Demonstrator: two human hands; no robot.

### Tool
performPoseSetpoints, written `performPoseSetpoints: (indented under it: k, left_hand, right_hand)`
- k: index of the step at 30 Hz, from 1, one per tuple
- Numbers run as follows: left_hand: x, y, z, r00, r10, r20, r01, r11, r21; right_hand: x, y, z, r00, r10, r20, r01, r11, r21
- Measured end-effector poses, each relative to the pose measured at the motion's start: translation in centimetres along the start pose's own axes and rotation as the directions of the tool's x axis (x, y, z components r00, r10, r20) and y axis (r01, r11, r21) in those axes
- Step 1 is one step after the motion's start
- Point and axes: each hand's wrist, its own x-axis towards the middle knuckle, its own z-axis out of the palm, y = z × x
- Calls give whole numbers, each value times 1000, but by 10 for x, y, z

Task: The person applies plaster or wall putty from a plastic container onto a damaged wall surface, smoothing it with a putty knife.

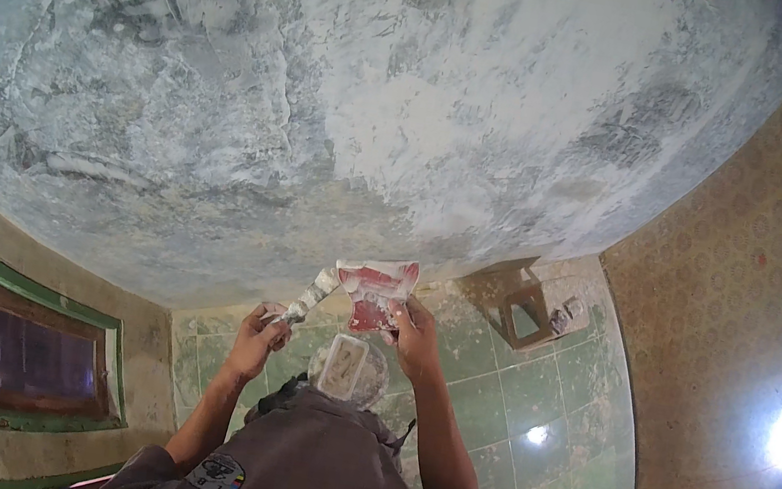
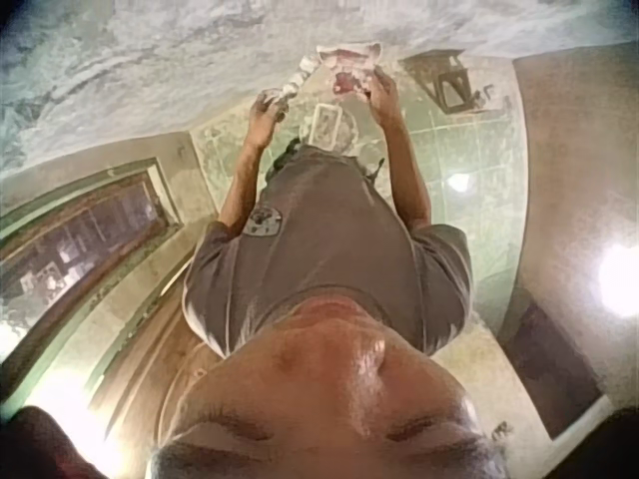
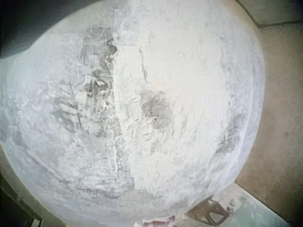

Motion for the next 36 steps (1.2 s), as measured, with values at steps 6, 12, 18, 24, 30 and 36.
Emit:
performPoseSetpoints:
  k: [6,12,18,24,30,36]
  left_hand:
    - [6,-11,15,996,-61,-67,47,979,-200]
    - [3,1,21,997,-28,-74,11,974,-226]
    - [-10,21,17,987,10,-163,-49,970,-239]
    - [-29,46,6,964,20,-266,-81,973,-218]
    - [-28,73,-44,960,60,-272,-112,977,-182]
    - [11,100,-111,992,38,-119,-54,989,-135]
  right_hand:
    - [-8,25,-36,999,-25,-48,30,993,118]
    - [-2,14,-54,982,-84,-167,121,966,227]
    - [39,-12,-52,964,-192,-182,249,892,377]
    - [73,-53,-8,963,-237,-125,267,812,519]
    - [83,-90,80,971,-238,-17,224,886,405]
    - [88,-128,160,911,-412,26,368,839,400]
